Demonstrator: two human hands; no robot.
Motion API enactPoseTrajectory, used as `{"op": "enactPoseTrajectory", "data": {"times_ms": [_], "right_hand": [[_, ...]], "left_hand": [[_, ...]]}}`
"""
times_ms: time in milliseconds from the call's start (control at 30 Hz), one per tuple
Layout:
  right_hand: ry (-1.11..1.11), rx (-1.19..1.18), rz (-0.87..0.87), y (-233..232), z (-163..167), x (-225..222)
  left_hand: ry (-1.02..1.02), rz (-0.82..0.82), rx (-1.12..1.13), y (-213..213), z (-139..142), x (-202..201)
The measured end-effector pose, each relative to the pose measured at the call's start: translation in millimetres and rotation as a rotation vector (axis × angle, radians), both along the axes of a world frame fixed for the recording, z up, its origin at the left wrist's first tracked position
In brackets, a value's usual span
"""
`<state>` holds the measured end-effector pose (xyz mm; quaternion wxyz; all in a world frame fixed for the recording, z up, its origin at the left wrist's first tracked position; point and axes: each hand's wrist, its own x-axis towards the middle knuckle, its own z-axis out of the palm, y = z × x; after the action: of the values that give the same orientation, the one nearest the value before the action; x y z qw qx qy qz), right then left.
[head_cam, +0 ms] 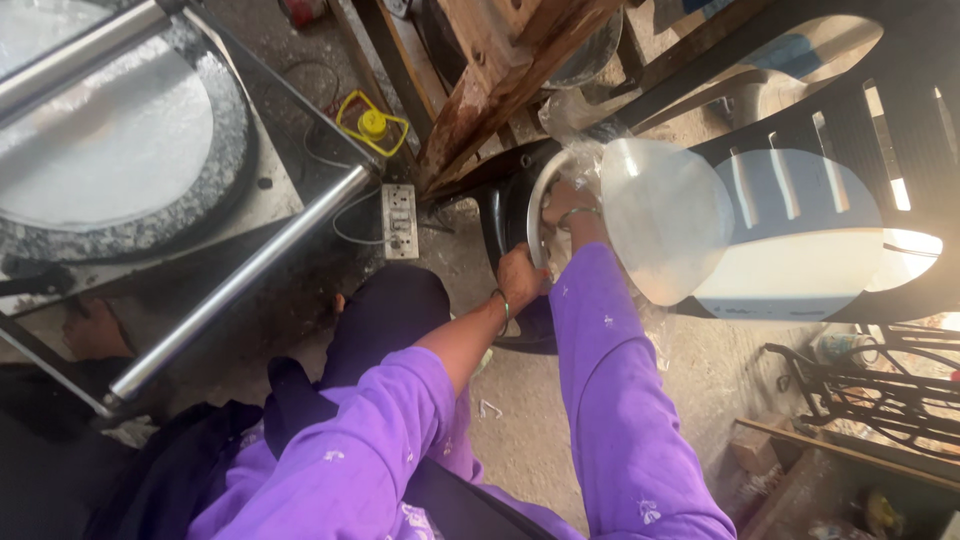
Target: The person sits at a manual lever press, places dough balls on a round plate under the rollers, and pulls the lever to flatten each ball into a thin disc. They stack the pressed discs on a pile, oil their hands, and periodically take more dough from a large covered container.
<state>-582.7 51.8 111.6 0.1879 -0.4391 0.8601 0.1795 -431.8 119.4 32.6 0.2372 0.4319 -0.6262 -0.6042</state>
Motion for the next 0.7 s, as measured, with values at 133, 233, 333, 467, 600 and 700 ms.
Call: {"op": "enactPoseTrajectory", "data": {"times_ms": [133, 233, 333, 467, 600, 700], "right_hand": [[-0.052, 0.123, 0.109, 14, -6, 3], [-0.041, 0.079, 0.169, 41, -13, 8], [0.003, -0.153, 0.327, 70, -15, 7], [0.014, -0.149, 0.360, 108, 0, 17], [-0.032, -0.279, 0.222, 156, 43, 54], [-0.102, -0.463, 0.135, 196, 78, 87]], "left_hand": [[-0.003, -0.013, 0.014, 1, 0, 4], [0.036, 0.000, 0.052, -1, 3, 7], [0.161, 0.022, 0.251, -2, 4, 9], [0.143, 0.000, 0.281, -2, 3, 10], [0.188, -0.002, 0.314, -8, 2, 8], [0.183, -0.009, 0.303, -10, -1, 8]]}}
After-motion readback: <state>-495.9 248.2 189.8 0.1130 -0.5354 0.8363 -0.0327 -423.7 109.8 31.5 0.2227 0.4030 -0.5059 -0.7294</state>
